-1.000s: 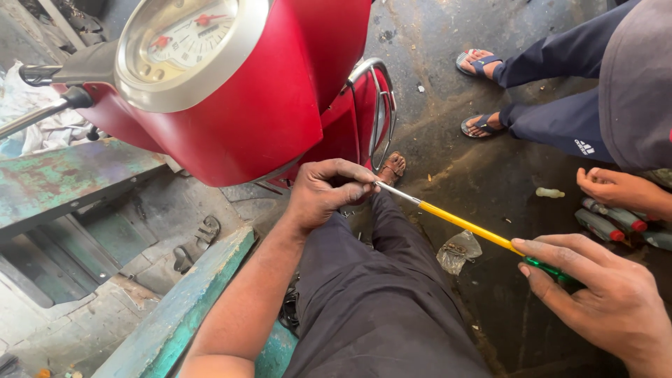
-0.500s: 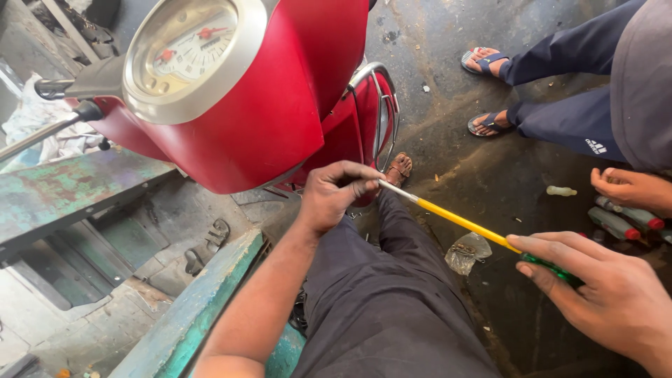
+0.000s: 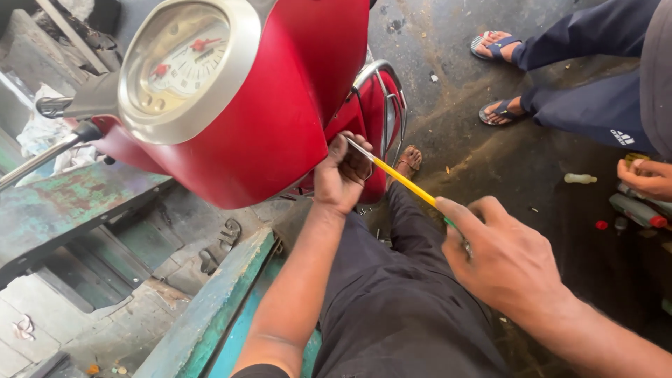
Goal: The person uses a screwdriver to remove screws from the front panel of a red scooter, detaches the panel, and sets it aside. They then use the screwdriver to remove screws from the front fender and number plate bracket before pulling the fender away.
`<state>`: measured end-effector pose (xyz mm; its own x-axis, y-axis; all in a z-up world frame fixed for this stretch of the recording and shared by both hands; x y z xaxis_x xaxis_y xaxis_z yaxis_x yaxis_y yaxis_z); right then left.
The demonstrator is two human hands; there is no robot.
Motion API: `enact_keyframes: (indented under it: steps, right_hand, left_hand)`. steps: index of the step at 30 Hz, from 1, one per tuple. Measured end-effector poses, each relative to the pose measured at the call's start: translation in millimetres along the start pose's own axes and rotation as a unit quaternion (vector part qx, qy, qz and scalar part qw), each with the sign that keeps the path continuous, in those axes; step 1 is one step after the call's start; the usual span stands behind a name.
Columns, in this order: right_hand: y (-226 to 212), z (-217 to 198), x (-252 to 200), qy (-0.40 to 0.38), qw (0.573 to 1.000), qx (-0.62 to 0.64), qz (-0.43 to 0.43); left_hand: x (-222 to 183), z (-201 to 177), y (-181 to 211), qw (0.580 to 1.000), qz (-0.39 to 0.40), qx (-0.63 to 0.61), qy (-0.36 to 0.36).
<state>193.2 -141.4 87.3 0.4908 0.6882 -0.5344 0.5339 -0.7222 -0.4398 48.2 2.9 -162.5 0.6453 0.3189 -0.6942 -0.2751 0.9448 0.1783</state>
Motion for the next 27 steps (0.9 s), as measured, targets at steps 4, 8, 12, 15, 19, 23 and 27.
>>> enact_keyframes:
  steps: [4,8,12,15,19,23,27]
  right_hand:
    - [-23,-10,11,0.069,0.994,-0.03,-0.073]
    - [-35,-18,18,0.096,0.985,-0.084,-0.117]
    - [-40,-22,27,0.085,0.983,-0.105,-0.123]
    - [-47,-27,33,0.073,0.983,-0.115,-0.124]
    - [-57,-37,43,0.056,0.982,-0.131,-0.124]
    - [-65,-43,51,0.029,0.98,-0.148,-0.132]
    - [-73,-45,56,0.012,0.979,-0.15,-0.135]
  left_hand:
    - [8,6,14,0.999,0.013,0.033,0.038]
    - [15,2,13,0.997,0.036,0.038,0.049]
    - [20,2,10,0.995,0.055,0.009,0.079]
    - [21,4,10,0.996,0.056,0.008,0.071]
    - [22,4,9,0.995,0.044,-0.008,0.085]
    - [30,-4,4,0.996,0.023,-0.031,0.082]
    - [30,-3,0,0.993,0.012,-0.061,0.096]
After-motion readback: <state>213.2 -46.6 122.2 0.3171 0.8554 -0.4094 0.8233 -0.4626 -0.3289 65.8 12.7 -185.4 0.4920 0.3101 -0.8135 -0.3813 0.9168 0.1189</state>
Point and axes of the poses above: each hand's wrist, its own x-axis towards the middle knuckle, its own z-axis out of the palm, y = z × x, the point moved 6 cm from there along x, towards the middle knuckle, and after that the axes turned 7 degrees about x, right-handed, at the moved point
